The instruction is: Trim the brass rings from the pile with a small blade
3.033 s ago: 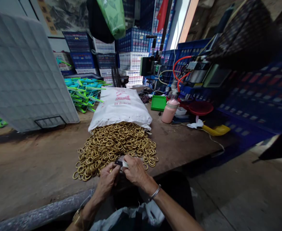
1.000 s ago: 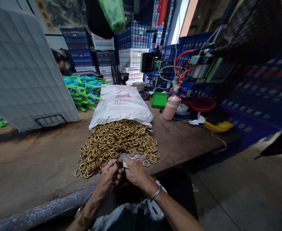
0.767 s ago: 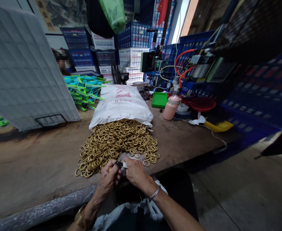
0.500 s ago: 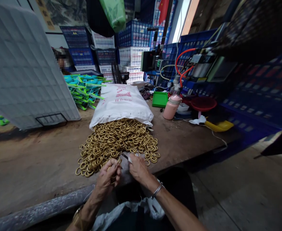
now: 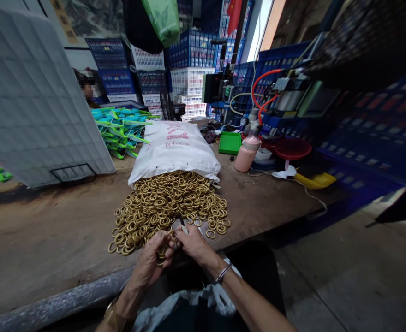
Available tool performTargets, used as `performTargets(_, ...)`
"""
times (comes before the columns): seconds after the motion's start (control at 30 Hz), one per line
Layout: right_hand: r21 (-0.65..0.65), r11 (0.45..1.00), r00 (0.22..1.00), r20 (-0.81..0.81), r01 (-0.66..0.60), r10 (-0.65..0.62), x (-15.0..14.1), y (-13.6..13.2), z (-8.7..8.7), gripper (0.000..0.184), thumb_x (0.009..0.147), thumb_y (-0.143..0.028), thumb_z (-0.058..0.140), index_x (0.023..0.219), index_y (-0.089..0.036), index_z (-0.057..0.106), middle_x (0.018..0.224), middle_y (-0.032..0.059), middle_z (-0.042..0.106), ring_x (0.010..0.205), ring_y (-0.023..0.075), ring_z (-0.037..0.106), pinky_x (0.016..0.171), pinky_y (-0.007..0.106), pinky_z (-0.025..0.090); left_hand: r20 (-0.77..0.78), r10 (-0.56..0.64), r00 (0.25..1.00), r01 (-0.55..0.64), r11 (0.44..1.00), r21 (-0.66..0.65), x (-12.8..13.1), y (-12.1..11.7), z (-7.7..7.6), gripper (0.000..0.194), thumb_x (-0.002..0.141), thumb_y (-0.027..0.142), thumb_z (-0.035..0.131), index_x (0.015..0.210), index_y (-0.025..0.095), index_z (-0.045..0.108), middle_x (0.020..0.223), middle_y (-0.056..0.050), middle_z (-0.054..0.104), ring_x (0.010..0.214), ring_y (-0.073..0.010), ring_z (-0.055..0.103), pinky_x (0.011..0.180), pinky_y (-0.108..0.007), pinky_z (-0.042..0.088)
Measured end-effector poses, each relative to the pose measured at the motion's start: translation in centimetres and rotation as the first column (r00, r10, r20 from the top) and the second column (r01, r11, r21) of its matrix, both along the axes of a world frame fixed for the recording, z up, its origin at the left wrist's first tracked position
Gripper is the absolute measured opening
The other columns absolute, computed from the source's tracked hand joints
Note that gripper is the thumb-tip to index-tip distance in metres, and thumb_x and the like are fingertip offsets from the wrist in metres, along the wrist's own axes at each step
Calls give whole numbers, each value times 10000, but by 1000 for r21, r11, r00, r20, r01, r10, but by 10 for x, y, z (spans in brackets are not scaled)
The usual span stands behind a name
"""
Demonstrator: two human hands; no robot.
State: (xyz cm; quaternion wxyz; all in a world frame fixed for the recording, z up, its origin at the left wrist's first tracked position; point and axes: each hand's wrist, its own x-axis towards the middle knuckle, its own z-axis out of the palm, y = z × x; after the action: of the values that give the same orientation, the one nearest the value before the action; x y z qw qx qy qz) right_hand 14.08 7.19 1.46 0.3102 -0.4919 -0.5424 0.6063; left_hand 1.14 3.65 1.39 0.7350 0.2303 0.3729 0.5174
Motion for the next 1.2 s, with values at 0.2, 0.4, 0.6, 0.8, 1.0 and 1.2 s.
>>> performTargets(0.2, 468, 880, 938, 336, -84, -89, 3, 5, -4, 227, 824, -321, 403, 652, -182, 450, 586, -42, 435, 565, 91, 387, 548, 217, 305, -46, 44, 998, -47, 997, -60, 0, 2, -12, 318, 669, 411, 649, 729, 177, 443, 607, 50, 506, 407, -22, 387, 361, -120, 220)
performTargets(0.4, 523, 826, 899, 435, -211, -45, 4, 5, 0, 175, 831, -265, 414, 683, -188, 467, 612, -38, 464, 559, 93, 390, 535, 215, 277, -114, 7, 993, -9, 1000, -12, -1, 1, -6, 323, 672, 442, 632, 772, 168, 494, 589, 60, 462, 398, -22, 372, 350, -126, 216)
performTargets(0.6, 524, 800, 849, 528, -293, -35, 4, 3, 6, 64, 775, -184, 458, 720, -191, 488, 643, -18, 502, 587, 109, 411, 565, 225, 284, -171, 0, 985, 2, 1000, 9, -4, 0, -8, 310, 685, 442, 620, 725, 165, 486, 563, 63, 454, 385, -23, 352, 343, -127, 213)
performTargets(0.8, 392, 915, 923, 378, -93, -68, -4, 1, 1, 251, 825, -329, 401, 620, -188, 433, 553, -40, 425, 522, 91, 375, 502, 213, 272, -421, 141, 896, -111, 989, 96, -1, 2, -12, 309, 673, 472, 608, 688, 180, 507, 474, 81, 414, 350, -44, 356, 339, -147, 267)
performTargets(1.0, -111, 994, 999, 33, -15, 19, -8, -3, -14, 382, 805, -526, 352, 608, -202, 402, 440, -88, 328, 328, 49, 218, 337, 193, 160, -488, 252, 835, -138, 956, 257, 0, 2, -16, 249, 681, 411, 620, 653, 167, 575, 476, 49, 479, 379, -58, 365, 367, -167, 275)
performTargets(1.2, 44, 997, 993, 101, 64, -68, -9, 1, -5, 224, 762, -359, 441, 614, -192, 426, 491, -71, 396, 414, 58, 313, 401, 185, 239, -325, 60, 944, -40, 997, 70, -1, 0, -15, 296, 697, 451, 596, 794, 179, 532, 557, 47, 518, 374, -40, 368, 348, -142, 259)
